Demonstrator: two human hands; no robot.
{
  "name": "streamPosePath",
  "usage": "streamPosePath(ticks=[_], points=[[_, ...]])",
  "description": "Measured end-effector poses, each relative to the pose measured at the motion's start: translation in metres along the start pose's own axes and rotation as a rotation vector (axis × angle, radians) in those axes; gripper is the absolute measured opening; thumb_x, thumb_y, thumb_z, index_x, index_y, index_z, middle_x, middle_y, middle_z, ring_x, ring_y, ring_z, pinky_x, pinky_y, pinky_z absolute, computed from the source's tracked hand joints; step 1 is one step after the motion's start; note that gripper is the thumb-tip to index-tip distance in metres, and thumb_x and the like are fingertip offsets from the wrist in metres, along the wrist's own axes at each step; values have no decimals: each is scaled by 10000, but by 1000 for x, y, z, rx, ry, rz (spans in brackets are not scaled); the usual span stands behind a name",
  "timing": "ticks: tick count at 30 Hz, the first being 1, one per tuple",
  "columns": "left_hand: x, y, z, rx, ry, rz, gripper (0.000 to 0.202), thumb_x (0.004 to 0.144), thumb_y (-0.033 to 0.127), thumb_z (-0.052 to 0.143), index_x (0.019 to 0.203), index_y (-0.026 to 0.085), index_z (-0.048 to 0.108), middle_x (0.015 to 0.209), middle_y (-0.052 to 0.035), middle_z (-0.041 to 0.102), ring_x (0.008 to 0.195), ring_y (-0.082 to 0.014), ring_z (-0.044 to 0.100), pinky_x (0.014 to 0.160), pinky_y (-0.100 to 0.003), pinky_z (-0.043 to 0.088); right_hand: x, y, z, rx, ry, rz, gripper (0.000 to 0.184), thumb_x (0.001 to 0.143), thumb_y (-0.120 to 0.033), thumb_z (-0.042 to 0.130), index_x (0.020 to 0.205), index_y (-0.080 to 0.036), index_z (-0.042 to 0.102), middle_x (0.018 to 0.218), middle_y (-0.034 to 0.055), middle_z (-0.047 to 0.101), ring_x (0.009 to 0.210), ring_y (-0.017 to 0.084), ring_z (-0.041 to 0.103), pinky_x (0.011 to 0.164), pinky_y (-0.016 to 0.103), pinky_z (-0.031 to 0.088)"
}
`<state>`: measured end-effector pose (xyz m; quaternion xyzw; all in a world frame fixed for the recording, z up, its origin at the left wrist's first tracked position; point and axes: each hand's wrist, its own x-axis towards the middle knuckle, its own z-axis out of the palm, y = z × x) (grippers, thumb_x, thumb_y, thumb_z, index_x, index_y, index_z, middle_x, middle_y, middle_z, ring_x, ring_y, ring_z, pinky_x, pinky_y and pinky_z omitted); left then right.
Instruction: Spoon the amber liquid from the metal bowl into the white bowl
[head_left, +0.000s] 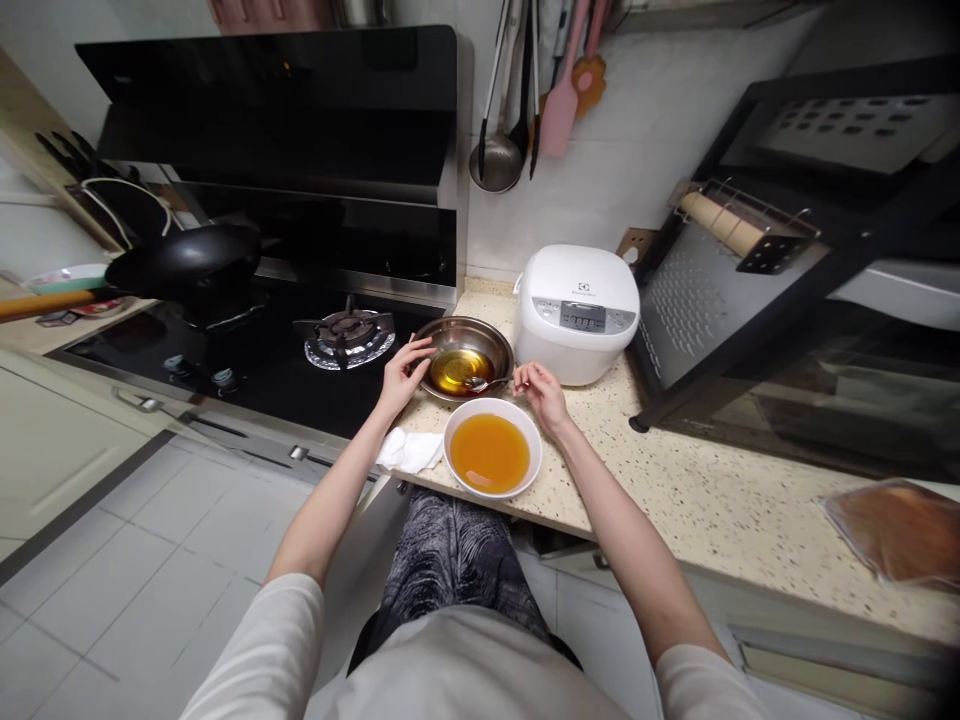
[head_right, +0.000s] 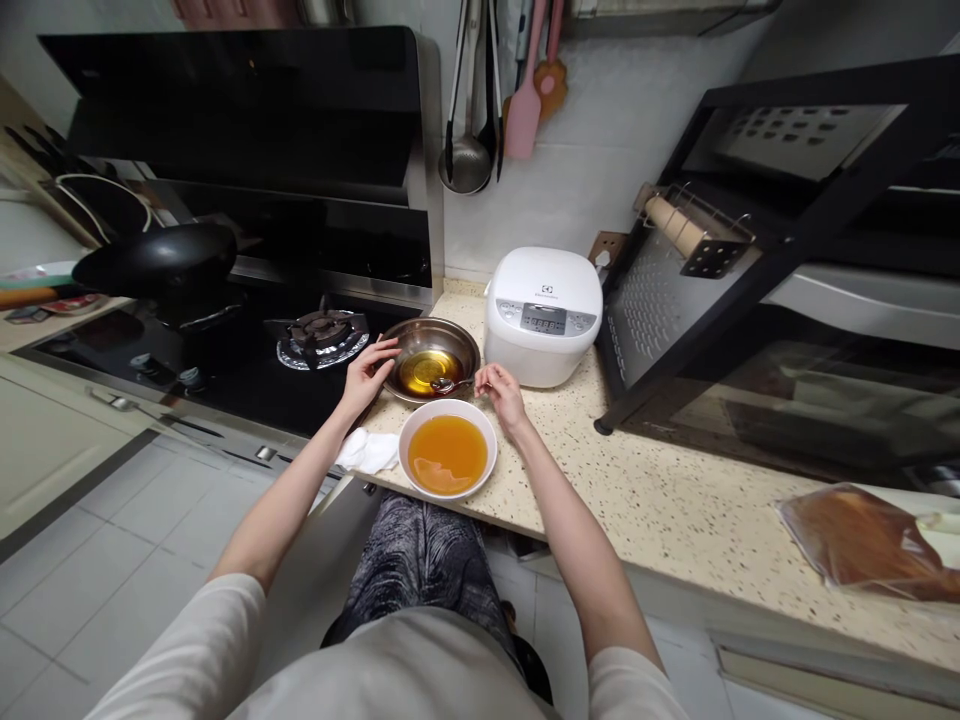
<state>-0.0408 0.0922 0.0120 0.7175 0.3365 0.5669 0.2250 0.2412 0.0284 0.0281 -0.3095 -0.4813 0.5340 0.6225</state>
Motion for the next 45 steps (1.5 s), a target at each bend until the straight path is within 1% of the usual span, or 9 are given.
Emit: streamPosePath(ticks=[6, 14, 21, 29, 35, 41, 45], points=[[0, -1, 0, -1, 7, 1, 247, 950, 403, 630, 1074, 233, 760, 1333, -87, 670, 1389, -269, 531, 1266, -550, 299, 0, 5, 1, 40, -15, 5, 388, 801, -501, 749, 651, -198, 559, 673, 3, 538, 602, 134, 498, 590, 279, 404], [0, 0, 0, 10, 9, 2, 249, 947, 404, 638, 1078, 234, 764, 1331, -87, 673, 1364, -267, 552, 1249, -537, 331, -1, 10, 2, 70, -28, 7, 412, 822, -507, 723, 634, -207, 512, 703, 13, 538, 615, 147, 511, 618, 308, 425], [0, -3, 0, 6, 7, 22, 236, 951, 385, 635, 1082, 241, 768, 1323, -82, 677, 1355, -269, 560, 1257, -547, 314, -2, 8, 1, 106, -27, -31, 381, 856, -477, 690, 652, -212, 507, 717, 14, 531, 625, 158, 529, 642, 321, 423], [0, -3, 0, 10, 10, 19, 238, 950, 391, 635, 1072, 233, 765, 1323, -83, 679, 1361, -272, 556, 1254, -549, 320, -4, -5, 1, 124, -21, -94, 377, 879, -455, 665, 644, -212, 498, 715, 23, 509, 641, 164, 505, 654, 331, 441], [0, -1, 0, 13, 9, 13, 244, 951, 395, 633, 1076, 228, 760, 1333, -87, 673, 1397, -278, 525, 1254, -554, 318, -6, -18, 1, 147, 11, -133, 369, 882, -422, 658, 619, -218, 499, 686, 31, 475, 634, 172, 442, 598, 321, 422], [0, -2, 0, 7, 10, 14, 233, 948, 379, 639, 1078, 229, 761, 1327, -91, 674, 1400, -274, 522, 1258, -553, 309, -7, -32, -1, 148, 35, -134, 402, 890, -427, 641, 601, -221, 452, 661, 23, 425, 615, 172, 403, 539, 308, 385], [-1, -2, -1, 12, 7, 10, 235, 947, 385, 640, 1076, 231, 761, 1331, -93, 671, 1364, -274, 555, 1251, -554, 322, -8, -40, -4, 169, 11, -129, 405, 884, -424, 649, 594, -220, 453, 650, 23, 409, 614, 173, 394, 519, 301, 362]])
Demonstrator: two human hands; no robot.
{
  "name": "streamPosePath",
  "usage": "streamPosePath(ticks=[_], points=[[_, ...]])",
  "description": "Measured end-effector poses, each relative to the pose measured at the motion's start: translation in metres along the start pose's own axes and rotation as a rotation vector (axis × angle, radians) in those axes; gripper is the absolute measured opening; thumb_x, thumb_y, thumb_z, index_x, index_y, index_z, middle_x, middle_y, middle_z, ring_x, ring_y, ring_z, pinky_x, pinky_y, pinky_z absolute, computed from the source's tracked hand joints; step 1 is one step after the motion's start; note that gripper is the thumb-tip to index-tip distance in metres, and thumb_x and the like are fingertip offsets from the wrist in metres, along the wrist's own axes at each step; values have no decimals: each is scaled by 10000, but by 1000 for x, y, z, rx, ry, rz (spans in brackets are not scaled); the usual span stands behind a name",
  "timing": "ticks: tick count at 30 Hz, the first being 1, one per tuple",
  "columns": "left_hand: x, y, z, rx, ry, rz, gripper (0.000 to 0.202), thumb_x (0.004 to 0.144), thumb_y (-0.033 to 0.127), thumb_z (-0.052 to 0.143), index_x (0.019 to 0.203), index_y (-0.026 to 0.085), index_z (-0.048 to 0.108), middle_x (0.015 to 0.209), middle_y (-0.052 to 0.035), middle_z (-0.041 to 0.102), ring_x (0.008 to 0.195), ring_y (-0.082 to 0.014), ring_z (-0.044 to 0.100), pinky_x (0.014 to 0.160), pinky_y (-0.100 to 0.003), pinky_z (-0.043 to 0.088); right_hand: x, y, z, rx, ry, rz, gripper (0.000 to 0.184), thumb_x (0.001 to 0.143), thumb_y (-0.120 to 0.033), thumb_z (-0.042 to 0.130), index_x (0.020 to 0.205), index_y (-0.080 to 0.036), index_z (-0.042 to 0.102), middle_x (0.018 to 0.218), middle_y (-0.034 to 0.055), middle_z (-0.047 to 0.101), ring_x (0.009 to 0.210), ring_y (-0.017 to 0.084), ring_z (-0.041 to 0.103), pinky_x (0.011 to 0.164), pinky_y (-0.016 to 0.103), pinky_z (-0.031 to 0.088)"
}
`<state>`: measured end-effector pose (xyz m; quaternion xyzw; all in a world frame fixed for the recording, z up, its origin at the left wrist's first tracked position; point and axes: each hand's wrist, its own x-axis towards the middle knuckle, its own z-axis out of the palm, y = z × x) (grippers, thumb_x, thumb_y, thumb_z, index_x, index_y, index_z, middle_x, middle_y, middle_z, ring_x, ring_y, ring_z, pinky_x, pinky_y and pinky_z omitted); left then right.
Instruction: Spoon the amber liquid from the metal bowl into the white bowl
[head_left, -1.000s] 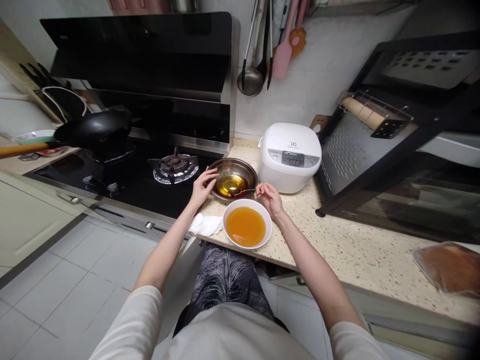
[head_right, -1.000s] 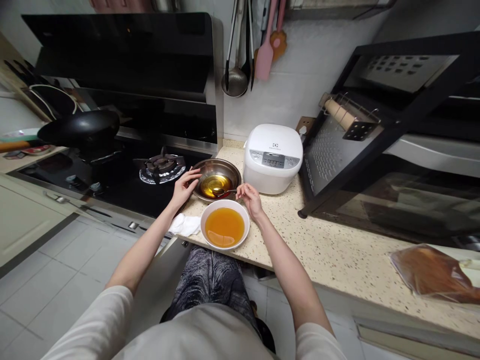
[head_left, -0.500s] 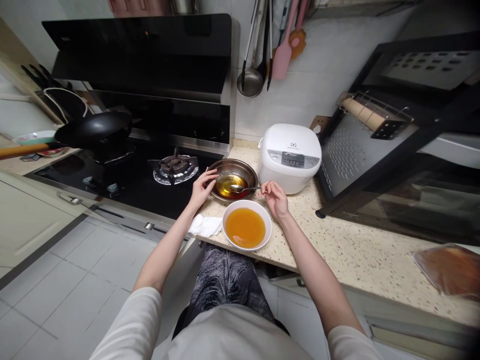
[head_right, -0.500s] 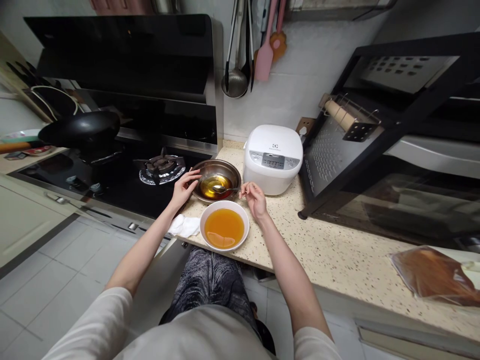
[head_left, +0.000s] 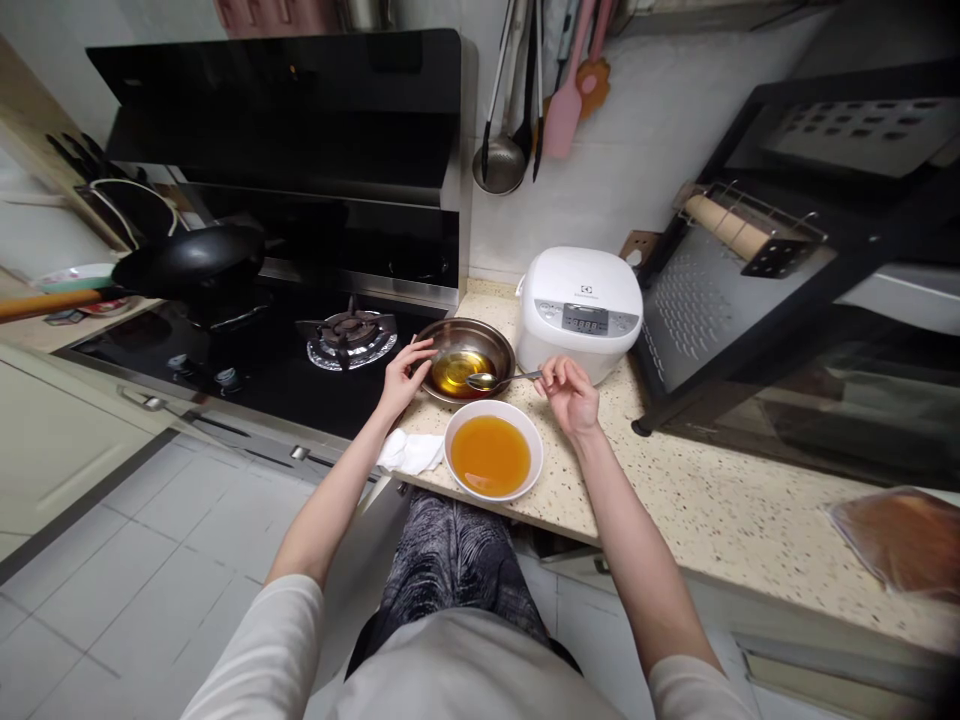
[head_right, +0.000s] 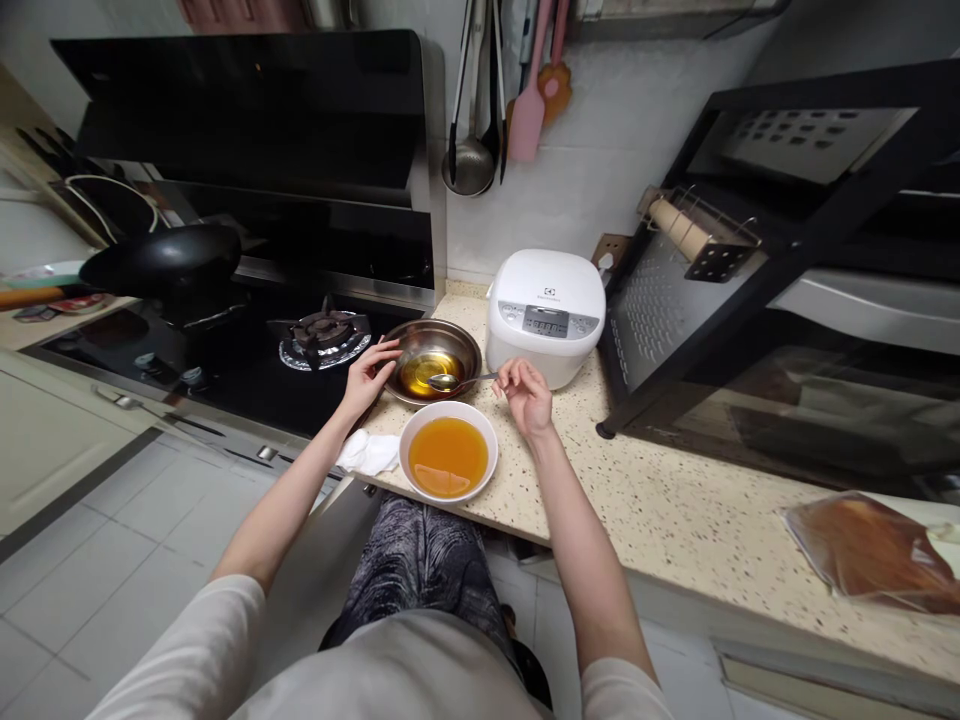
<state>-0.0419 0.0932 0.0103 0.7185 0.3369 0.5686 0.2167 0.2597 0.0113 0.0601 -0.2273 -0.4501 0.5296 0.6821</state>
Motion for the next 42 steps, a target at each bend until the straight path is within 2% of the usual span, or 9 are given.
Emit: streamPosePath(ticks=[6, 19, 26, 31, 37, 42], points=[[0, 0, 0, -4, 8, -9, 239, 944, 396, 643, 1073, 231, 760, 1332, -89, 672, 1412, -276, 511, 1254, -556, 320, -2, -9, -2, -6, -66, 54, 447, 867, -467, 667, 578, -220, 432, 630, 21, 386, 612, 178, 385, 507, 302, 344], [0, 0, 0, 0, 3, -13, 246, 944, 410, 637, 1069, 236, 759, 1339, -87, 668, 1363, -269, 555, 1253, -559, 320, -8, -24, -1, -142, -173, 114, 471, 803, -555, 696, 534, -246, 464, 561, 20, 345, 595, 200, 356, 515, 339, 333], [0, 1, 0, -7, 2, -18, 245, 944, 405, 640, 1075, 234, 757, 1345, -88, 664, 1382, -273, 538, 1252, -557, 320, -10, -30, -3, -170, -281, 115, 454, 834, -534, 693, 559, -229, 498, 566, 18, 400, 567, 182, 384, 544, 355, 369], [0, 1, 0, -3, 1, -14, 243, 946, 397, 638, 1075, 226, 753, 1347, -93, 662, 1419, -277, 503, 1253, -554, 321, -11, -32, -2, -167, -321, 99, 440, 848, -504, 694, 562, -223, 513, 563, 18, 409, 566, 181, 393, 546, 351, 355], [0, 1, 0, -2, 3, -12, 235, 945, 393, 639, 1068, 232, 756, 1333, -89, 671, 1367, -268, 554, 1256, -551, 319, -9, -30, 0, -138, -192, 76, 455, 823, -526, 707, 550, -233, 491, 564, 19, 375, 580, 189, 380, 521, 347, 346], [1, 2, 0, -5, 6, -6, 242, 945, 406, 637, 1071, 237, 757, 1329, -86, 673, 1367, -266, 554, 1261, -554, 311, -4, -22, 2, -101, -67, 50, 419, 864, -484, 663, 584, -238, 471, 600, 17, 353, 596, 187, 359, 515, 331, 345]])
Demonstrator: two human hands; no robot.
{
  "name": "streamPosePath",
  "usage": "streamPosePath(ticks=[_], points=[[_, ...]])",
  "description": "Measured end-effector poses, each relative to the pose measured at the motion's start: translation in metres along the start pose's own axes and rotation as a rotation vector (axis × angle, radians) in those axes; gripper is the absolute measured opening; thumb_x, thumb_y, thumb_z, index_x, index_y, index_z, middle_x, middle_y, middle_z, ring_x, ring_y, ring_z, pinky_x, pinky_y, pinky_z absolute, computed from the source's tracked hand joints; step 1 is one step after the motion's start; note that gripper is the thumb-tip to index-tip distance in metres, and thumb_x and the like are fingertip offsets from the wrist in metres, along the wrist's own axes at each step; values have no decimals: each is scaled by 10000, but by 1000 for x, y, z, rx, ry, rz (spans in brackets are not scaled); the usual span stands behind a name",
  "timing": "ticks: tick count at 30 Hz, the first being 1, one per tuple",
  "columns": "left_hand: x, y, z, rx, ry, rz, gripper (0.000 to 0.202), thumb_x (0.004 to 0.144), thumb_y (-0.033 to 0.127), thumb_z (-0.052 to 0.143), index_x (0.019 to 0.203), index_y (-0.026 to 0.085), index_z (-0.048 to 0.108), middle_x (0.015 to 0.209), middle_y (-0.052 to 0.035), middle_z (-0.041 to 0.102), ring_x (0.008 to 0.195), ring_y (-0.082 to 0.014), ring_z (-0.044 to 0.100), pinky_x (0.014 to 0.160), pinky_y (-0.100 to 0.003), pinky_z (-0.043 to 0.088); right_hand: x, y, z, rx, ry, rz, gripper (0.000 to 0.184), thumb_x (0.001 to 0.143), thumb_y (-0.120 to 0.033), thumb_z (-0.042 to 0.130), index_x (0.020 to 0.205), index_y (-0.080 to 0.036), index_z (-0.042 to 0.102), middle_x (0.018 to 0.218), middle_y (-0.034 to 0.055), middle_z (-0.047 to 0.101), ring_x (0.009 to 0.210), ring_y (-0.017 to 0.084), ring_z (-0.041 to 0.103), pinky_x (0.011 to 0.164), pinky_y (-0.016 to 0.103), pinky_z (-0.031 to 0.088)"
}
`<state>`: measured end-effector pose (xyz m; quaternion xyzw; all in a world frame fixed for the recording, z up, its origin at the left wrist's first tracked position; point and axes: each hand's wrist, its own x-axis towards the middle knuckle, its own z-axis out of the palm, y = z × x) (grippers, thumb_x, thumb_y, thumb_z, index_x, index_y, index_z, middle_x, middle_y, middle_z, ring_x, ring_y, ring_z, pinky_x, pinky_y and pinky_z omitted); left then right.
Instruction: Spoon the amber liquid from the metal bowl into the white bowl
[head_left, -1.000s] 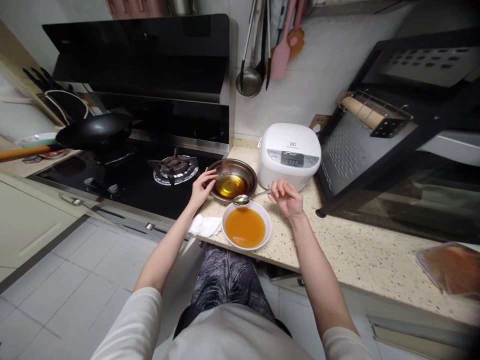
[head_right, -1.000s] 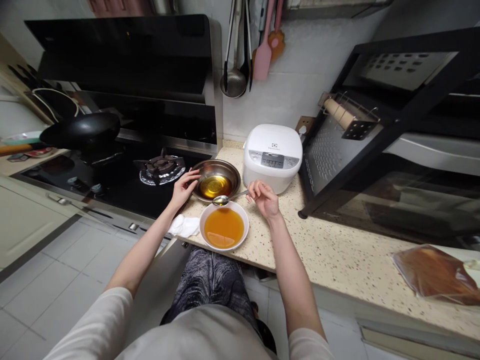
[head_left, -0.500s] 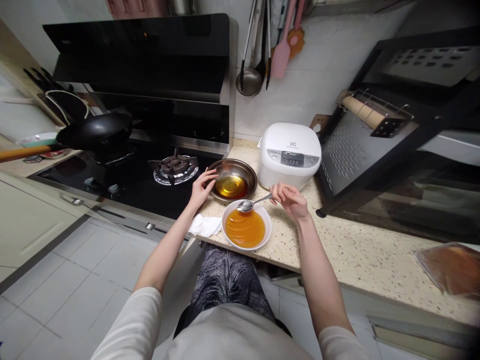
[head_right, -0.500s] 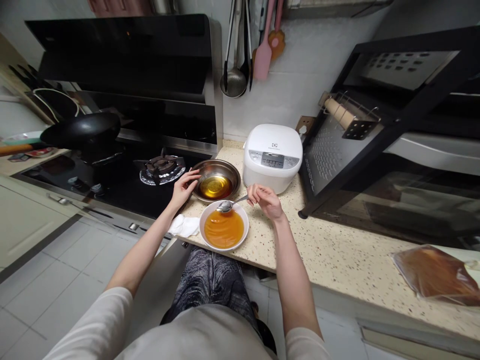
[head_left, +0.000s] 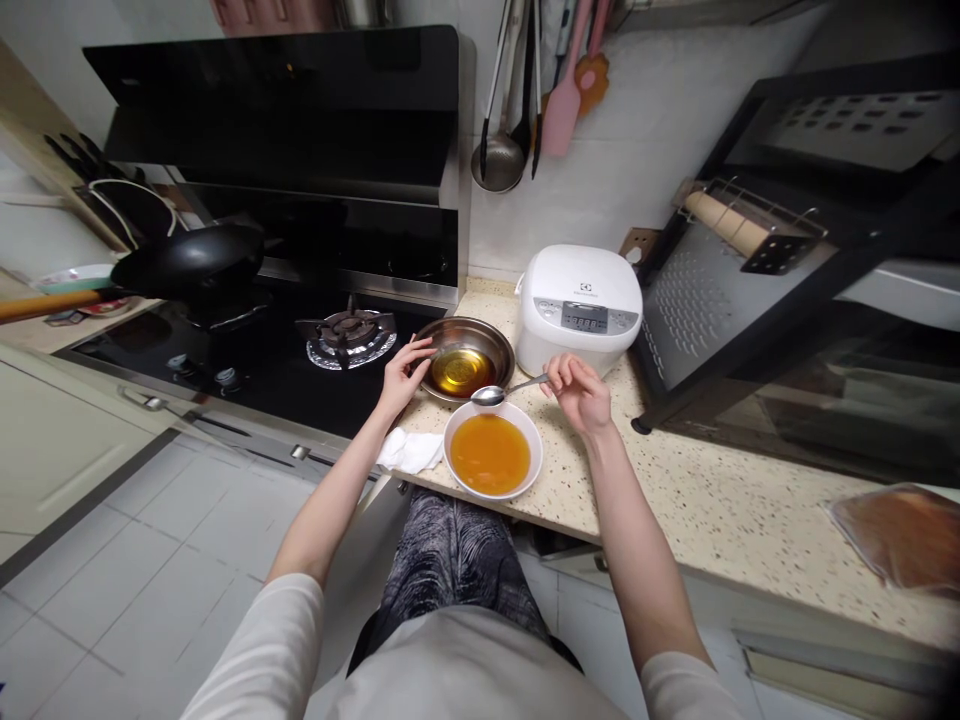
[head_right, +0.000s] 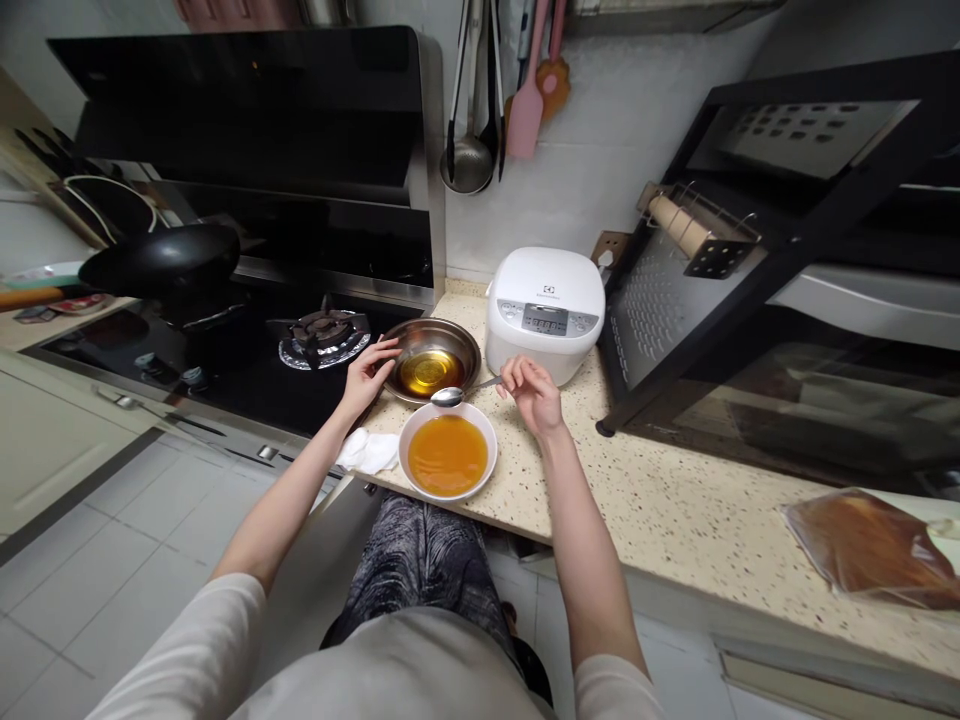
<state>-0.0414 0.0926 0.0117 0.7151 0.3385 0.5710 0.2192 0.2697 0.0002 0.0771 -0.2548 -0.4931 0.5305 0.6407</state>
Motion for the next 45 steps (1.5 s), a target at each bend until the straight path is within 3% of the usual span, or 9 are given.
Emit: streamPosePath(ticks=[7, 12, 19, 33, 45], points=[[-1, -2, 0, -3, 0, -8, 251, 944, 418, 639, 1071, 239, 759, 1341, -87, 667, 1364, -269, 555, 1254, -556, 318, 8, 24, -1, -16, 81, -15, 391, 892, -475, 653, 646, -225, 480, 699, 19, 441, 650, 171, 434, 633, 341, 462], [-1, -2, 0, -6, -4, -7, 255, 945, 419, 638, 1076, 235, 756, 1348, -92, 662, 1405, -274, 517, 1253, -561, 318, 8, 41, 1, -17, 68, 49, 389, 845, -500, 707, 666, -217, 509, 734, 16, 511, 663, 162, 521, 669, 331, 467], [0, -1, 0, 12, -12, -4, 254, 946, 421, 632, 1069, 235, 754, 1330, -87, 671, 1331, -262, 581, 1253, -552, 320, 8, 56, 1, -61, 35, 96, 425, 834, -546, 707, 661, -211, 511, 727, 7, 537, 649, 153, 541, 654, 315, 453], [0, -2, 0, -9, -7, -7, 229, 944, 389, 640, 1069, 237, 757, 1338, -82, 667, 1370, -262, 548, 1266, -550, 297, 9, 65, 2, -42, 30, 120, 429, 802, -535, 741, 638, -201, 528, 685, -1, 542, 621, 144, 550, 623, 296, 449], [0, -1, 0, 1, -7, -2, 240, 946, 402, 642, 1068, 231, 760, 1340, -85, 668, 1365, -266, 554, 1260, -542, 314, 6, 65, 5, 60, 7, 93, 367, 860, -444, 697, 649, -201, 521, 714, 6, 560, 635, 163, 610, 646, 306, 447]])
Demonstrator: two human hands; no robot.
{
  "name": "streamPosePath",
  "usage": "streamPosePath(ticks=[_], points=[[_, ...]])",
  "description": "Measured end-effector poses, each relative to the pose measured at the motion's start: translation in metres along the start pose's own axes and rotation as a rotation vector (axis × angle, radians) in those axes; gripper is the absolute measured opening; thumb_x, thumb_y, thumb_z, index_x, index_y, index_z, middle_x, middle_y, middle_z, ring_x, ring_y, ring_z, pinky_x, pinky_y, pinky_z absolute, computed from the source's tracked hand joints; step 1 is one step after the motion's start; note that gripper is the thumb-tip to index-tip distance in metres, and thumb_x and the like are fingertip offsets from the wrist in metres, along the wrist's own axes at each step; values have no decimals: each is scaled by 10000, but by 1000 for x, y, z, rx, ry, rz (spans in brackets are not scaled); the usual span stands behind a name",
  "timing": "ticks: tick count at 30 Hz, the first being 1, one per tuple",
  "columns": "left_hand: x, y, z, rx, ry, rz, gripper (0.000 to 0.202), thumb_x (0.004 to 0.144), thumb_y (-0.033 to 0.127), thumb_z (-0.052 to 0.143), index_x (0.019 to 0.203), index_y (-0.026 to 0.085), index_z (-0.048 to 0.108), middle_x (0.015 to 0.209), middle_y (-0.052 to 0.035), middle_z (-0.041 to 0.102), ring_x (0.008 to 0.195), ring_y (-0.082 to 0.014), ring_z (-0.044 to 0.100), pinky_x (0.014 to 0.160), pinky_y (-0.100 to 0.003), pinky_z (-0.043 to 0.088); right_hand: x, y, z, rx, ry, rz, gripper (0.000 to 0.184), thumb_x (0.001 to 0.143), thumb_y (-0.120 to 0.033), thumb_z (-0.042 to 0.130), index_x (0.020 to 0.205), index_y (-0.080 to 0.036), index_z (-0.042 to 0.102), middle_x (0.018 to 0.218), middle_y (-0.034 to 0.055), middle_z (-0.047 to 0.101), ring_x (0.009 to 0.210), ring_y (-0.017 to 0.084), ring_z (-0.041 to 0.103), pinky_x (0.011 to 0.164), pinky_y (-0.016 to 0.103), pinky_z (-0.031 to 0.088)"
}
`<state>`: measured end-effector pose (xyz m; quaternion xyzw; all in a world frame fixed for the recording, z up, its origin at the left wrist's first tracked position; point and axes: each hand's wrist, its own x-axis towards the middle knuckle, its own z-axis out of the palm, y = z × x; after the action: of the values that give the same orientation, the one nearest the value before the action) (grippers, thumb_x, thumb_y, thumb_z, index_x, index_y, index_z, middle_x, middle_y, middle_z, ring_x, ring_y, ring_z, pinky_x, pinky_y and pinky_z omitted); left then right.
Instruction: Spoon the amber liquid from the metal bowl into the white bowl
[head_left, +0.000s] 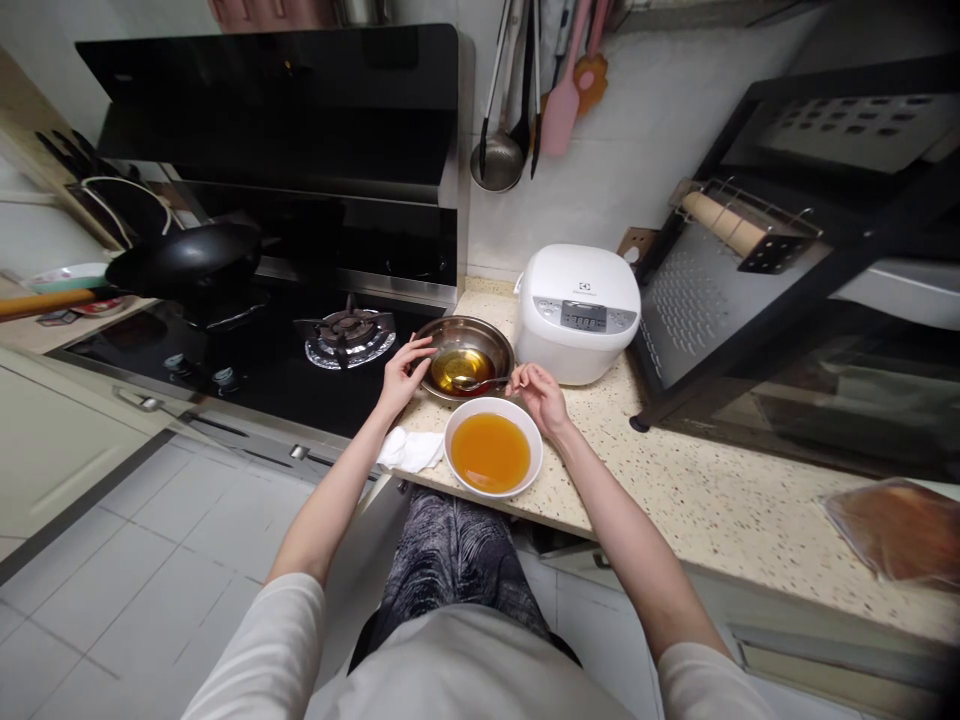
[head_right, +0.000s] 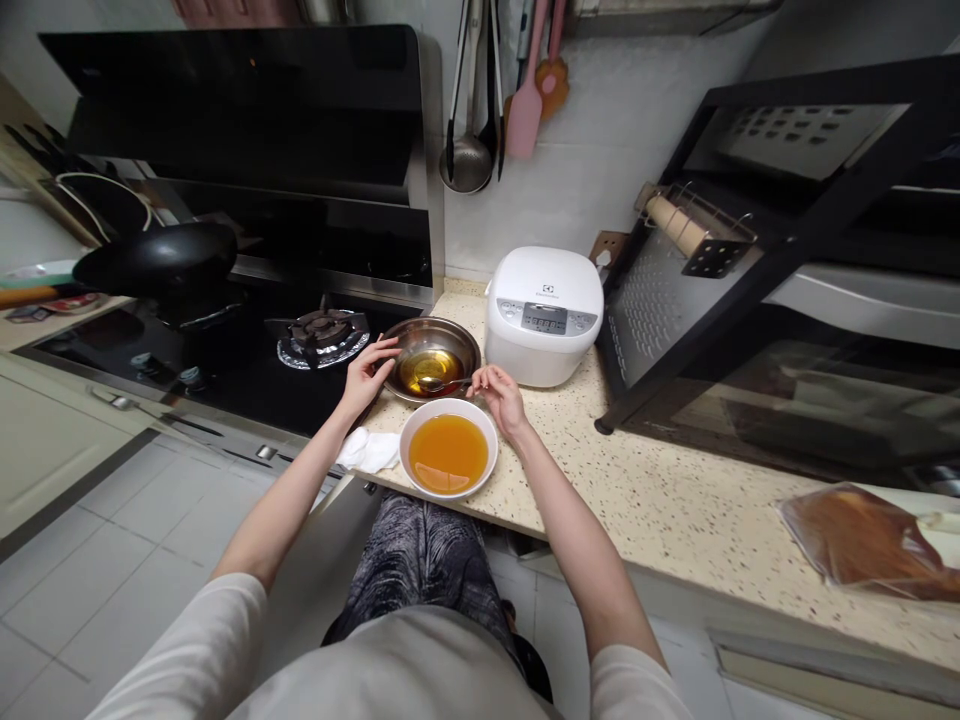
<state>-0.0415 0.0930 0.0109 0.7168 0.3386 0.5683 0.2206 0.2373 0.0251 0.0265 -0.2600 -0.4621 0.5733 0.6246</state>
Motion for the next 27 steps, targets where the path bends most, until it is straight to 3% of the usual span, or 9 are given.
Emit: streamPosePath(ticks=[12, 27], points=[[0, 1, 0, -3, 0, 11, 230, 950, 384, 639, 1074, 234, 761, 1337, -85, 669, 1387, -276, 536, 1260, -557, 311, -3, -21, 0, 19, 37, -127, 344, 874, -413, 671, 642, -214, 512, 712, 26, 505, 663, 178, 522, 669, 344, 479], [0, 1, -1, 7, 4, -5, 230, 947, 384, 640, 1068, 232, 763, 1335, -85, 671, 1374, -272, 548, 1254, -552, 324, -7, -49, -1, 99, 27, -122, 382, 862, -394, 666, 600, -214, 453, 646, 15, 388, 612, 166, 380, 546, 306, 369]])
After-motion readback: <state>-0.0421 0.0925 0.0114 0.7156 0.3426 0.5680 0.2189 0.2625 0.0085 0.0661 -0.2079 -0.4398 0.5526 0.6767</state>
